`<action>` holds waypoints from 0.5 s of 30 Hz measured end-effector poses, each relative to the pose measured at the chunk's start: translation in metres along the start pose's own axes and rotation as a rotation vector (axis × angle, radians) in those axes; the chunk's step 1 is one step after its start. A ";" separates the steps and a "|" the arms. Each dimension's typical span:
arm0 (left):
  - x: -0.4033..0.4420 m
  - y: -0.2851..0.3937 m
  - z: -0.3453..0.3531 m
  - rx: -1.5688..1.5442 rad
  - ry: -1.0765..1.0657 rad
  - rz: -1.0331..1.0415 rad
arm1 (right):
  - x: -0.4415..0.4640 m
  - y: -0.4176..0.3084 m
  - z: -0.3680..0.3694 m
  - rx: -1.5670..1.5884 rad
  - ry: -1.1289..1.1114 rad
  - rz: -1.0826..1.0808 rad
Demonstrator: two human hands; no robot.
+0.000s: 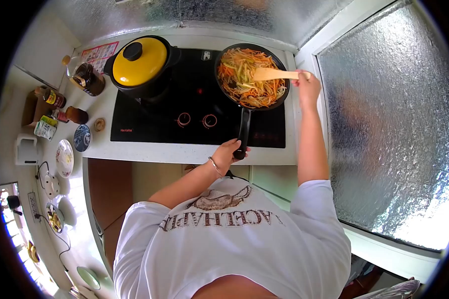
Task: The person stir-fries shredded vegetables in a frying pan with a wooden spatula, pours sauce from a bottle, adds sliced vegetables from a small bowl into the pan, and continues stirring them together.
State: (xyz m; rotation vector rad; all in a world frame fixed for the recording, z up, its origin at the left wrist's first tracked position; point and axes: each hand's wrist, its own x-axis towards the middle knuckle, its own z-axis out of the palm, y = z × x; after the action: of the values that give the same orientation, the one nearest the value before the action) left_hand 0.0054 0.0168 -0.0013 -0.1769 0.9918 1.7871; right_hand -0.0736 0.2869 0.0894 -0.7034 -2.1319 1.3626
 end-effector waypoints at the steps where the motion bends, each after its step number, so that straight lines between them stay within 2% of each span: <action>1: 0.000 0.001 0.000 0.007 0.001 -0.001 | 0.003 -0.006 -0.001 -0.012 0.004 -0.065; 3: -0.002 0.002 0.000 0.017 0.004 -0.004 | 0.004 -0.005 0.006 -0.020 0.010 -0.127; 5: -0.001 0.002 0.001 0.016 0.008 -0.002 | 0.001 0.011 0.027 -0.335 -0.161 -0.549; 7: 0.000 0.001 -0.001 0.018 0.006 -0.007 | -0.018 0.016 0.033 -0.458 -0.364 -0.577; 9: 0.002 0.002 0.000 0.015 -0.003 -0.005 | -0.044 0.010 0.026 -0.531 -0.447 -0.696; 13: 0.002 0.002 -0.002 -0.002 -0.015 -0.012 | -0.077 -0.043 -0.014 -0.519 -0.534 -0.536; 15: 0.003 0.003 -0.002 -0.008 -0.016 -0.021 | -0.078 -0.039 -0.014 -0.506 -0.556 -0.473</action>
State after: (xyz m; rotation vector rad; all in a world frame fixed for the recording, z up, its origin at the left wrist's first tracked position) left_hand 0.0010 0.0173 -0.0023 -0.1774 0.9681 1.7706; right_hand -0.0124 0.2304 0.1195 0.0552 -2.8856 0.8188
